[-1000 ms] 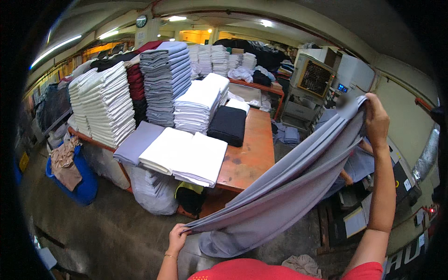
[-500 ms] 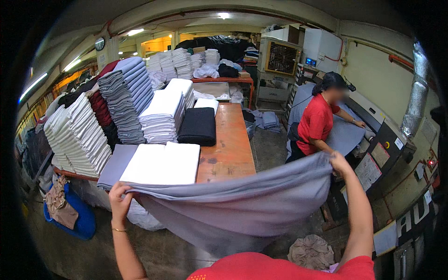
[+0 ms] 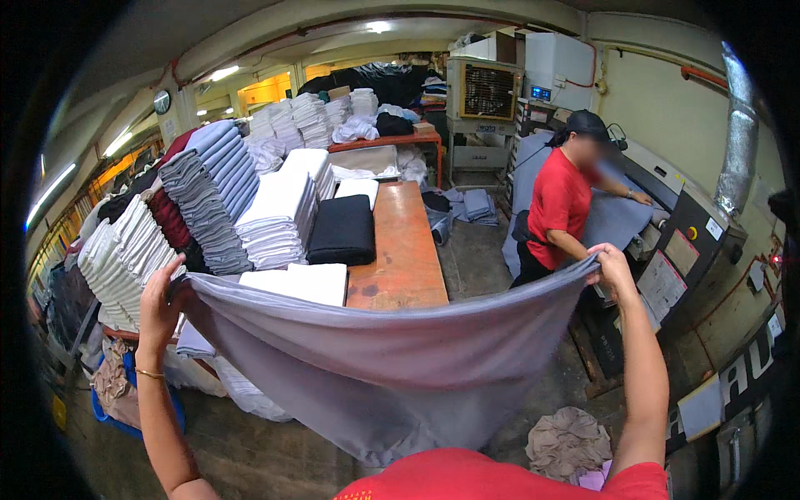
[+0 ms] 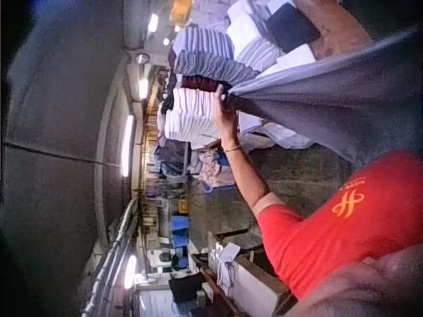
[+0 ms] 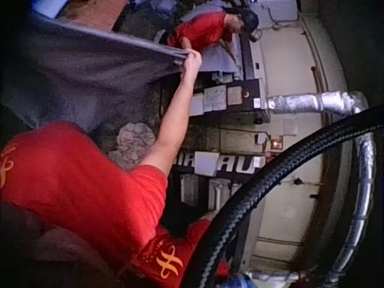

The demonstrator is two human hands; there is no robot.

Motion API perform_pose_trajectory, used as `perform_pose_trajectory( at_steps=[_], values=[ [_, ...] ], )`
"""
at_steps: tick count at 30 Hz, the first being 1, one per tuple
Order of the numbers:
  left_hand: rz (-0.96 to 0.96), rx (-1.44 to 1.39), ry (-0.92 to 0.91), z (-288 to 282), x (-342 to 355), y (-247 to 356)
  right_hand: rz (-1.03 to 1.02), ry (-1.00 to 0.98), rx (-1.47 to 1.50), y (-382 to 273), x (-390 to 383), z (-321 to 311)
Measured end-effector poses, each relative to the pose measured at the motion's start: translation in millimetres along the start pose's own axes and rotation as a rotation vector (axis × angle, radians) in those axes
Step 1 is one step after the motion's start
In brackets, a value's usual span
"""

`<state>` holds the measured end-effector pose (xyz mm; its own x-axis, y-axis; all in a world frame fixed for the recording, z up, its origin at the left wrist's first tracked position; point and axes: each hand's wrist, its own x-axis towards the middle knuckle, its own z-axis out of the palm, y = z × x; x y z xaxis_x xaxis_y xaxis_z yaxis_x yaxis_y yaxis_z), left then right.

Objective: The person repeatedly unfolds, shakes, and folds large gray sheets by hand, then stacks them on a table. A coworker operates a large ironing machine in the background, but the camera wearer focuses on folding the sheets.

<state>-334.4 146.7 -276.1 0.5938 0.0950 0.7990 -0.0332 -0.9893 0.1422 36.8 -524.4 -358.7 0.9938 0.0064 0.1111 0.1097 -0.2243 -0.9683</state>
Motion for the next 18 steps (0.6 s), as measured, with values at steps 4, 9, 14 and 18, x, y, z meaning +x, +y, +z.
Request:
perform_pose_trajectory(
  at_steps=[4, 9, 14, 18],
  values=[
    [-0.038, 0.145, 0.049, -56.5, -10.3, -43.0, -0.191, 0.126, 0.235, -6.9, 21.9, 3.0],
    [-0.346, -0.984, 0.433, -51.1, -6.5, 31.1, -0.409, 0.382, 0.502, -40.1, 15.1, 16.2],
    [-0.591, -0.878, 0.255, 19.5, -37.1, -55.7, -0.195, 0.165, 0.233, -7.1, 31.7, 62.4],
    [-0.483, -0.522, 0.675, -7.1, -100.8, 22.6, -0.108, 0.195, 0.443, 23.9, 10.2, 51.6]
  ],
)
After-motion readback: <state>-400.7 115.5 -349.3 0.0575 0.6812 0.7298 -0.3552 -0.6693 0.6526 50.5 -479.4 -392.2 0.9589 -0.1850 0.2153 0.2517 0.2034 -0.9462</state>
